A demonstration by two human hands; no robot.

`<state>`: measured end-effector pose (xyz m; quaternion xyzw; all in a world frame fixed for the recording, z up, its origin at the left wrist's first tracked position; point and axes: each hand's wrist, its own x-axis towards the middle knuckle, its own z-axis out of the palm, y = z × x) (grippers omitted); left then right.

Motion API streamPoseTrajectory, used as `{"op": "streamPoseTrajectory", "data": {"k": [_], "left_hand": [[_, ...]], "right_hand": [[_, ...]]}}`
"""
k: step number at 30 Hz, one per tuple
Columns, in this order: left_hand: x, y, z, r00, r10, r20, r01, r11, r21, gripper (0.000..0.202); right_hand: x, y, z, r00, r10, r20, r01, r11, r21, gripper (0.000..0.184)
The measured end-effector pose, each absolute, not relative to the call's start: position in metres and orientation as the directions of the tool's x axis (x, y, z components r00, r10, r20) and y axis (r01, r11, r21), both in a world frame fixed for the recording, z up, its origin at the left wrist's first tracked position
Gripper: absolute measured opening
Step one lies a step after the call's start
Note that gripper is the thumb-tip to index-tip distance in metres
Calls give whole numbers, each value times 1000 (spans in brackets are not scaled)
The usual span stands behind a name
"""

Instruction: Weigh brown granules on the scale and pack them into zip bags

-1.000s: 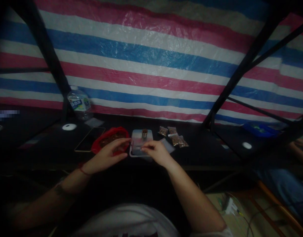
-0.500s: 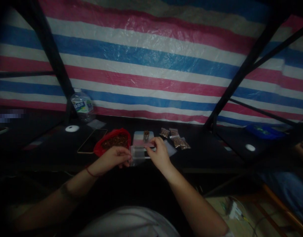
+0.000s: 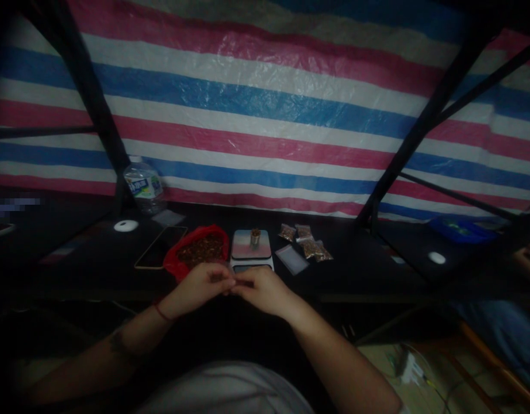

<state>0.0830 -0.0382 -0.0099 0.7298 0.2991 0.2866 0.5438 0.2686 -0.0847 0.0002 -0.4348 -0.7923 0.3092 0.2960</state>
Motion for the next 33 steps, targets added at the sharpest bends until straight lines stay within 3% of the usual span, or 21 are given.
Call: {"op": "streamPoseTrajectory", "data": {"k": [4, 11, 16, 18, 20, 22, 26, 30, 32, 33], "left_hand": [[83, -39, -8, 638, 767, 75, 147, -217, 965, 21], [88, -44, -12, 564, 820, 96, 248, -279, 928, 20], [89, -41, -16, 498, 865, 62, 284, -230, 931, 12], [89, -41, -16, 491, 869, 61, 285, -227, 931, 12], [90, -41, -17, 489, 870, 65, 273, -224, 936, 13], [91, -42, -19, 496, 867, 55, 263, -210, 942, 14], [90, -44, -23, 514, 856, 50, 303, -236, 923, 21], [87, -52, -16, 565, 792, 231, 360, -489, 795, 21], [84, -57, -8, 573, 714, 403, 369, -664, 651, 17], [83, -58, -5, 578, 662, 477, 378, -735, 563, 28]], "right_hand": [[273, -80, -2, -407, 893, 191, 489, 389, -781, 24], [266, -77, -3, -343, 888, 307, 660, 461, -594, 30], [267, -74, -7, -119, 913, 390, 721, 350, -599, 30], [265, -75, -8, -80, 877, 475, 725, 378, -576, 21], [263, -78, -9, -103, 823, 558, 712, 453, -536, 12], [260, -81, -9, -191, 787, 587, 701, 528, -480, 22], [259, -86, -10, -329, 811, 484, 747, 537, -393, 26], [260, -84, -9, -348, 862, 368, 740, 494, -457, 24], [260, -82, -8, -298, 887, 353, 712, 453, -537, 19], [260, -81, -7, -267, 896, 354, 696, 433, -572, 16]]}}
